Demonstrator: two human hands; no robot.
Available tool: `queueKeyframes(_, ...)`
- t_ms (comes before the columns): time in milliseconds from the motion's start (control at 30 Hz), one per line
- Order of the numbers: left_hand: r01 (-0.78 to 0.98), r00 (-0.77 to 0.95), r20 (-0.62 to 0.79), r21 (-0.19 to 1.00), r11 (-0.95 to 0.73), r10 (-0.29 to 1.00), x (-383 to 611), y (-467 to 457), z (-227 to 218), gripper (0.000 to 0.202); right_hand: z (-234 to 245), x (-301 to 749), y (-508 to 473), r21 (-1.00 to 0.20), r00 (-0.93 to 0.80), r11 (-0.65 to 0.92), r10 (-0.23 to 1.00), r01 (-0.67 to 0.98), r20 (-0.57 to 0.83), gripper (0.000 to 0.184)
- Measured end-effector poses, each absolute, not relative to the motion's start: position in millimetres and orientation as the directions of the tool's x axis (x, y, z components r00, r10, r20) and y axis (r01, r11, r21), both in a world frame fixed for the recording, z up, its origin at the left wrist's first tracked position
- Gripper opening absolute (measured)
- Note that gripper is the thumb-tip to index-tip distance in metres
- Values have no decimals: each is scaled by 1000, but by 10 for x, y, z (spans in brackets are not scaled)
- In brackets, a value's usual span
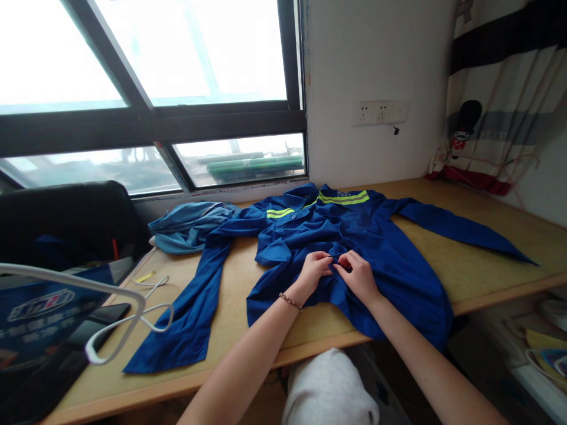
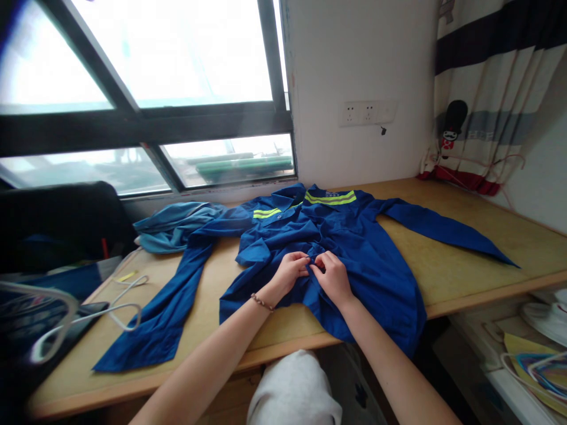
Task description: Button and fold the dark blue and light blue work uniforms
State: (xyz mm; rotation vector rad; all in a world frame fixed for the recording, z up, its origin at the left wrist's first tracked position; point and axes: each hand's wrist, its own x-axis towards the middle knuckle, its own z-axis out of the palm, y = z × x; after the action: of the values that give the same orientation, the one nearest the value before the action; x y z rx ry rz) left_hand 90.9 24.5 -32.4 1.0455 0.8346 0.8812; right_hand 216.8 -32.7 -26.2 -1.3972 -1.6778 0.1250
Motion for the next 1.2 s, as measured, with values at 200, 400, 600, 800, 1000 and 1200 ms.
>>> queueKeyframes(200, -230, 355, -124, 949, 215, 926, 925, 230, -345, 26, -254, 2152, -320, -611, 78, 350, 823, 710, 562, 11)
queueKeyframes(400, -196, 406, -44, 971, 134, 913, 928, 204, -288, 29, -347, 2212, -235, -777, 226, 249, 866, 578, 446, 24)
queueKeyframes(600, -199, 504, 37, 977, 75, 863, 921, 194, -244, 30, -449, 2298, -158, -904, 275, 159, 919, 396, 282, 30)
queueKeyframes(800, -135, 506, 60, 991, 10, 860, 943, 194, -238, 29, -463, 2308, -121, -978, 269, 87, 953, 192, 138, 32)
queueKeyframes(1000, 224, 504, 231, 896, -384, 833, 719, -44, -71, 31, -285, 2418, -480, -877, 165, 165, 950, 452, 264, 26)
queueKeyframes(1200, 751, 523, 249, 318, -579, 815, -188, -633, -72, 46, -430, 2925, -1447, -393, -135, 326, 888, 860, 440, 56)
